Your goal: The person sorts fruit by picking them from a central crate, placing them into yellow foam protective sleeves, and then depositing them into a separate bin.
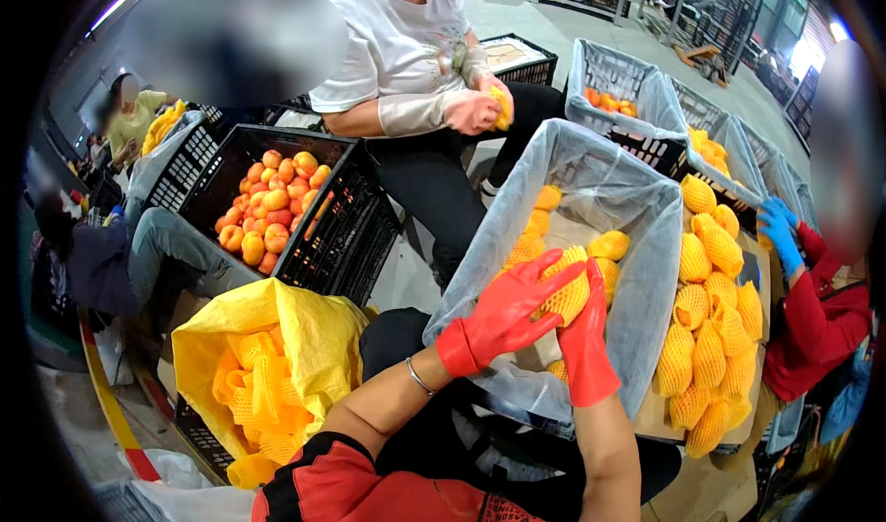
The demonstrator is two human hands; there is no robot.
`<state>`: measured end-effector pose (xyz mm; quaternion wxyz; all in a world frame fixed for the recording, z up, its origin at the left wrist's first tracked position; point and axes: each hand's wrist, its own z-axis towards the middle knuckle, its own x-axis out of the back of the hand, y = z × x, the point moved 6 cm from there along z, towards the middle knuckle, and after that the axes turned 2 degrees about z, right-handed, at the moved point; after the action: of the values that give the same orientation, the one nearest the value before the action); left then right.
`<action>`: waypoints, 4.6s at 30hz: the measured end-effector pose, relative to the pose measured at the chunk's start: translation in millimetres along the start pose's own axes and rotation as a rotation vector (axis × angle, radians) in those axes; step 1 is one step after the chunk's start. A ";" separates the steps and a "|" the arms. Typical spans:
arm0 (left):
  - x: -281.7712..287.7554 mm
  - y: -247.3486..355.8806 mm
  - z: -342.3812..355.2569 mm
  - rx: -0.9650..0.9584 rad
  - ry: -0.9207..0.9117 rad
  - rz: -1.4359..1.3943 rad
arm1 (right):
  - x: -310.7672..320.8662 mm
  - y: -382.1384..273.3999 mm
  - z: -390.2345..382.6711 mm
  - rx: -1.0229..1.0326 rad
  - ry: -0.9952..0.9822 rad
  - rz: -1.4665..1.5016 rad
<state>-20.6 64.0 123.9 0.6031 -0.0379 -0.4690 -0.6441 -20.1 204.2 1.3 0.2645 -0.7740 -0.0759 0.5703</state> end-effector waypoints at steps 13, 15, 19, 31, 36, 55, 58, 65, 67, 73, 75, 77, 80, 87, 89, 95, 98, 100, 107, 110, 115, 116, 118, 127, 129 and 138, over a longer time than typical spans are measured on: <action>9.8 -16.7 -2.1 0.222 0.157 -0.917 | -54.2 -34.2 -31.6 0.129 -0.036 -0.035; 12.5 2.9 2.7 0.170 0.122 -1.347 | -58.4 -1.4 -30.6 -0.167 -0.167 0.250; 17.5 4.9 3.1 0.030 0.259 -0.080 | -90.7 -5.6 -41.7 -0.195 -0.313 0.346; 5.4 -53.5 -29.5 0.504 0.240 -0.861 | -59.2 13.2 -43.3 -0.329 -0.236 0.056; 14.4 -40.9 -24.1 0.406 0.213 -0.578 | -62.7 6.7 -43.6 -0.396 -0.379 0.120; -46.0 -9.3 -18.8 0.018 -0.311 0.113 | 54.0 -355.5 -251.6 1.057 0.478 -0.974; -54.1 -22.8 -20.3 0.102 -0.337 0.134 | 136.8 -426.5 -268.9 1.034 0.851 -1.067; -53.6 -68.1 -39.0 0.267 -0.354 0.079 | 191.9 -488.1 -178.3 0.723 1.003 -1.857; -44.9 -66.0 -39.1 0.298 -0.325 0.132 | 202.4 -482.1 -141.4 0.738 0.987 -2.178; -50.6 -48.3 -19.9 0.158 -0.254 0.166 | 280.0 -461.8 -114.7 0.402 0.323 -1.179; -39.7 -44.6 -24.0 0.206 -0.262 0.145 | 256.1 -468.7 -122.1 0.553 0.450 -1.528; -40.6 -42.2 -23.4 0.189 -0.216 0.226 | 233.8 -480.2 -150.2 0.647 0.568 -1.831; -33.3 -20.9 -12.0 0.125 -0.117 0.287 | 154.5 -450.8 -195.2 0.518 0.796 -1.932; 12.2 -40.3 -27.2 0.472 0.341 -0.533 | -59.8 -184.6 -121.3 0.014 -0.490 -1.476; 16.4 -40.7 -23.5 0.443 0.343 -0.433 | -64.7 -117.4 -77.1 -0.108 -0.699 -1.740; -8.2 -36.9 -23.2 0.275 0.349 -0.211 | 76.8 -0.9 96.1 -0.072 -0.383 -1.723; -2.3 -38.8 -30.4 0.279 0.353 -0.155 | 100.7 31.9 119.3 -0.101 -0.371 -1.809; 4.8 -29.9 -31.9 0.267 0.337 -0.146 | 103.8 41.5 119.9 -0.113 -0.374 -1.873; -21.6 -34.3 -28.3 0.196 0.121 -0.119 | 100.0 25.0 117.2 -0.211 -0.378 -2.058; -16.7 -32.0 -29.5 0.138 0.251 -0.154 | 105.7 24.6 88.4 -0.204 -0.396 -2.147; -28.0 -41.2 -28.9 0.246 0.024 -0.120 | 110.3 47.9 47.8 -0.102 -0.464 -2.248; -31.9 -43.1 -29.4 0.258 -0.018 -0.093 | 102.7 44.4 44.4 -0.079 -0.467 -2.259; -39.9 -42.2 -25.7 0.312 -0.192 -0.060 | 79.0 17.8 43.4 -0.057 -0.437 -2.279; -2.0 -11.3 -7.6 0.086 0.186 -0.069 | -38.0 -56.5 2.3 0.157 -0.098 -0.984; 9.5 -16.2 -11.3 0.131 0.255 -0.184 | -70.6 -32.9 -19.2 0.075 -0.100 -0.535; -0.9 -18.7 -10.9 0.031 0.170 -0.197 | -50.7 -29.3 -18.5 0.000 -0.280 -0.055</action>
<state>-29.9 54.5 106.8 0.5750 0.0727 -0.4274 -0.6938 -14.8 201.9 62.4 0.2670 -0.6846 -0.1332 0.6651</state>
